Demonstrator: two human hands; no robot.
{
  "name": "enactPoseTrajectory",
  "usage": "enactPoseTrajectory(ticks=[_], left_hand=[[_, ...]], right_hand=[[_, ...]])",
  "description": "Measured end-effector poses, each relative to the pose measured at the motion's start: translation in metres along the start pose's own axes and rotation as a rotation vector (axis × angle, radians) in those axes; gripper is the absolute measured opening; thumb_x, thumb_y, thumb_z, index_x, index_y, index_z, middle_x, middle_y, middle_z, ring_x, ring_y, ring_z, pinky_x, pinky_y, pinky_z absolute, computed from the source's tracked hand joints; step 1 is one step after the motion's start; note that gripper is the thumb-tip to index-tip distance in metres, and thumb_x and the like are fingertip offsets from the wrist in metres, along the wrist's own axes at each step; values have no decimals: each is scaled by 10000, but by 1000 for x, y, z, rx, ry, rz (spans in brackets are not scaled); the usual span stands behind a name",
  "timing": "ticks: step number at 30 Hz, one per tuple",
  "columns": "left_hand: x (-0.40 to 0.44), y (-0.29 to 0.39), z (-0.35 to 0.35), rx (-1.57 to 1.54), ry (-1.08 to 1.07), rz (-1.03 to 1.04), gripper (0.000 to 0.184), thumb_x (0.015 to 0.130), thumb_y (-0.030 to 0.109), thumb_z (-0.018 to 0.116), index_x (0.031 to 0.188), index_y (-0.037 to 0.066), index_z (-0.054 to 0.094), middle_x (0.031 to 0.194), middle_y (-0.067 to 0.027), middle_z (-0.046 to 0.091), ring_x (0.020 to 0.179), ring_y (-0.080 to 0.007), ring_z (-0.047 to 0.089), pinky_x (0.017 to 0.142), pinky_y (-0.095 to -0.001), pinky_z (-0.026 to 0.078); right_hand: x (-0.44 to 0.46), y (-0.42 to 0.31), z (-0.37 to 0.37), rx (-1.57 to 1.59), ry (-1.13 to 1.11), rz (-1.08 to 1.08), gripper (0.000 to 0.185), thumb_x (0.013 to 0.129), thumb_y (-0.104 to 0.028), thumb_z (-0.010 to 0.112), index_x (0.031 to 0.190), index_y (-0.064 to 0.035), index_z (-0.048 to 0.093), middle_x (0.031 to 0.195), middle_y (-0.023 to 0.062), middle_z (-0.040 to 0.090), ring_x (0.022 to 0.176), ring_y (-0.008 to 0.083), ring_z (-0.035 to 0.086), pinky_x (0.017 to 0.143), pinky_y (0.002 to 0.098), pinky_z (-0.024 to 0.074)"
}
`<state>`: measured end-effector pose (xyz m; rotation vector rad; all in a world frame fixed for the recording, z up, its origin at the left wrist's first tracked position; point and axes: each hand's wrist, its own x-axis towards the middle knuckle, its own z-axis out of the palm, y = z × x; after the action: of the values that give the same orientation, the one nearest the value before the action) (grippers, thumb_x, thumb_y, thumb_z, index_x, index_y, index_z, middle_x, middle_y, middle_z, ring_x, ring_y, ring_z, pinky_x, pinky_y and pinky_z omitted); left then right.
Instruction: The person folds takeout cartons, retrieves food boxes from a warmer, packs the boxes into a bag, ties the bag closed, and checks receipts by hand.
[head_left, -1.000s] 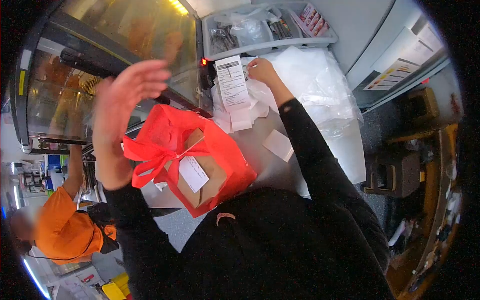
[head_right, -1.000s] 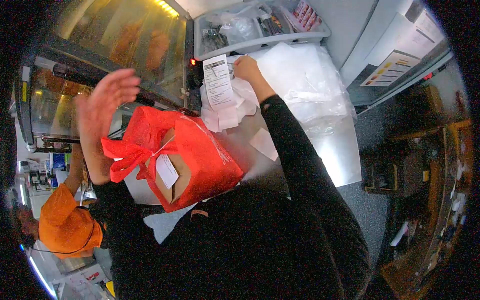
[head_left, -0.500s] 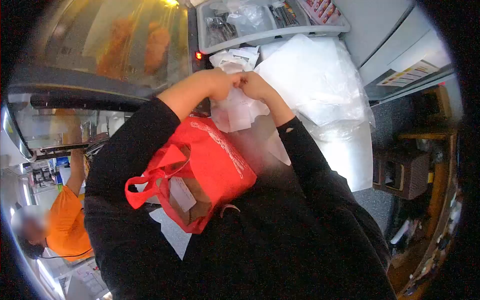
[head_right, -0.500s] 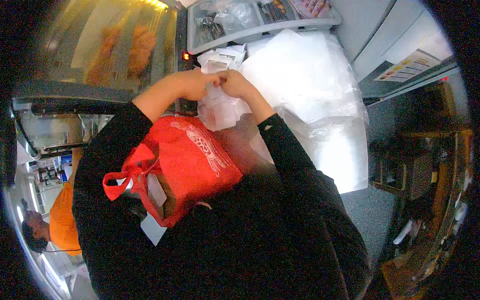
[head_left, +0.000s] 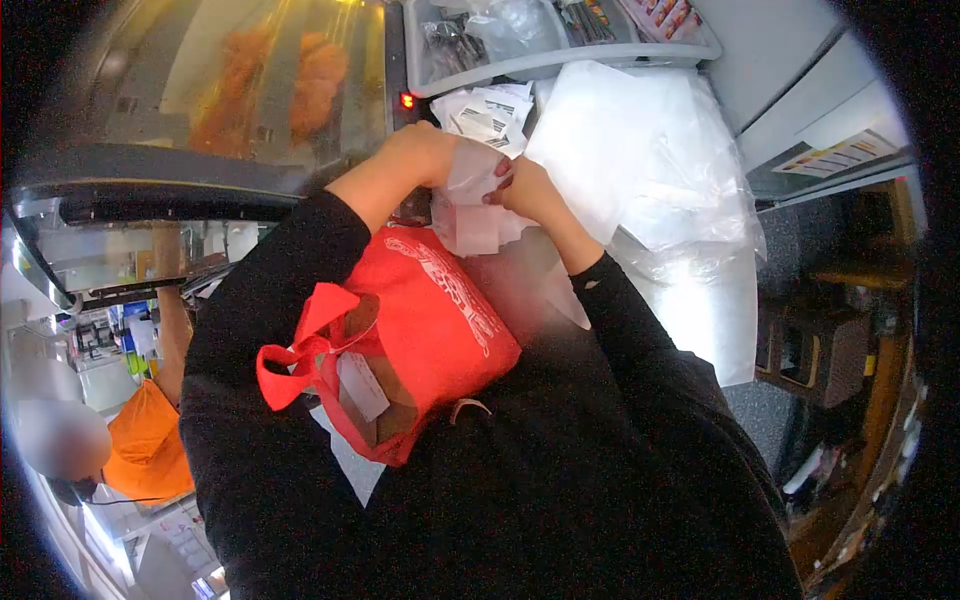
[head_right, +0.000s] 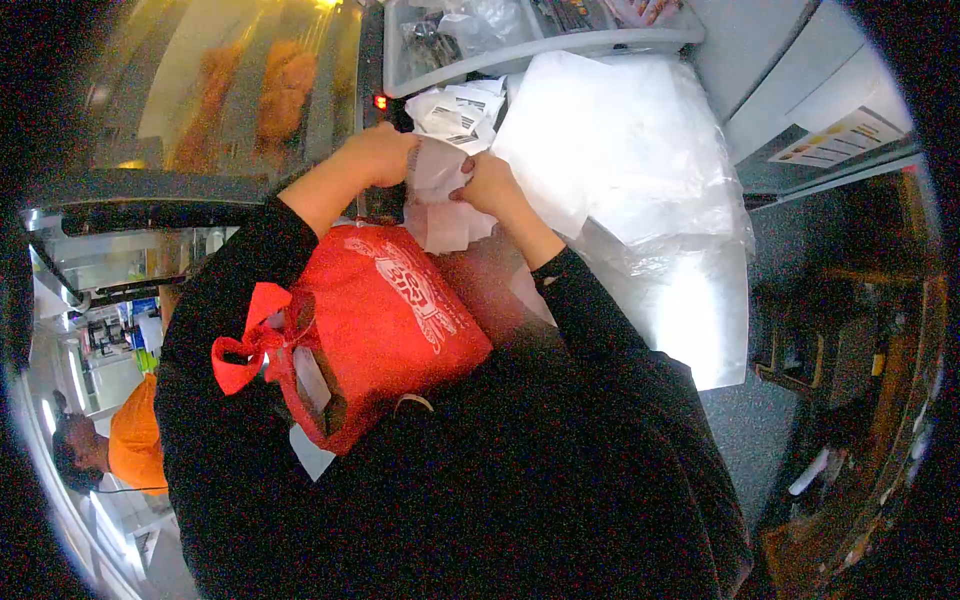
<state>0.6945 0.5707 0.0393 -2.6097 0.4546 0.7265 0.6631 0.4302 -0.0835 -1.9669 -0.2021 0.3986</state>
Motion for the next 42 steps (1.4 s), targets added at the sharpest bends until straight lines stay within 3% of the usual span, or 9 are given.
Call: enactPoseTrajectory(ticks=[6, 10, 17, 20, 23, 33, 36, 39, 42], left_hand=[[25, -9, 18, -5, -1, 186, 255, 663, 85, 538, 909, 39, 587, 832, -190, 599, 800, -325, 589, 711, -394, 466], [23, -2, 14, -11, 8, 166, 215, 612, 38, 580, 825, 32, 612, 805, -176, 604, 777, -326, 594, 682, -392, 470], [28, -1, 15, 44, -52, 235, 254, 586, 22, 599, 839, 42, 612, 833, -161, 611, 819, -304, 592, 697, -372, 464], [22, 1, 4, 41, -91, 252, 253, 610, 19, 553, 858, 28, 606, 839, -176, 607, 828, -286, 594, 712, -363, 460], [33, -5, 4, -104, -183, 238, 253, 626, 32, 499, 856, 15, 604, 807, -191, 605, 787, -290, 602, 679, -372, 461], [23, -7, -5, -642, -256, 76, 193, 630, 127, 577, 789, 22, 607, 691, -84, 546, 532, -149, 472, 434, -315, 348], [31, -16, 10, -715, -142, 187, 246, 630, 190, 636, 806, 21, 604, 723, -103, 576, 595, -186, 522, 494, -331, 398], [31, -16, 4, -619, -21, 158, 265, 635, 216, 656, 811, 24, 607, 763, -129, 600, 683, -222, 562, 575, -343, 435], [19, -7, -6, -568, 22, 105, 258, 631, 212, 669, 805, 30, 610, 791, -145, 608, 734, -238, 573, 624, -342, 446]], right_hand=[[7, 4, -6, 651, -130, 146, 317, 666, 17, 643, 943, 18, 488, 748, 105, 576, 722, 158, 579, 591, 241, 484], [11, 18, 1, -217, -133, -218, 339, 592, -38, 672, 897, -54, 526, 854, 128, 553, 739, 281, 562, 627, 358, 465], [-46, 6, 40, -748, 14, -682, 248, 613, -193, 651, 810, -69, 564, 874, 115, 489, 797, 249, 492, 699, 340, 432], [-35, 18, 34, -556, 77, -821, 113, 719, -155, 535, 751, -51, 568, 777, 101, 545, 702, 255, 535, 604, 340, 446], [-26, -4, 1, -109, -153, -328, 128, 768, -134, 545, 813, -17, 563, 706, 99, 580, 653, 236, 565, 595, 332, 450], [-7, -10, -36, 399, -85, -108, 268, 833, -92, 517, 1080, -1, 467, 743, 45, 562, 644, 103, 552, 584, 224, 454], [-12, -21, -40, 421, 7, -30, 304, 805, -83, 547, 1090, -18, 464, 767, 58, 566, 720, 128, 556, 590, 245, 455], [-20, -30, -28, 21, 647, -413, 293, 755, -95, 599, 1039, -59, 535, 803, 72, 578, 800, 188, 547, 644, 294, 446], [-24, -33, -30, -293, 674, -670, 234, 705, -132, 644, 936, -107, 614, 853, 68, 589, 845, 235, 526, 709, 326, 418]])
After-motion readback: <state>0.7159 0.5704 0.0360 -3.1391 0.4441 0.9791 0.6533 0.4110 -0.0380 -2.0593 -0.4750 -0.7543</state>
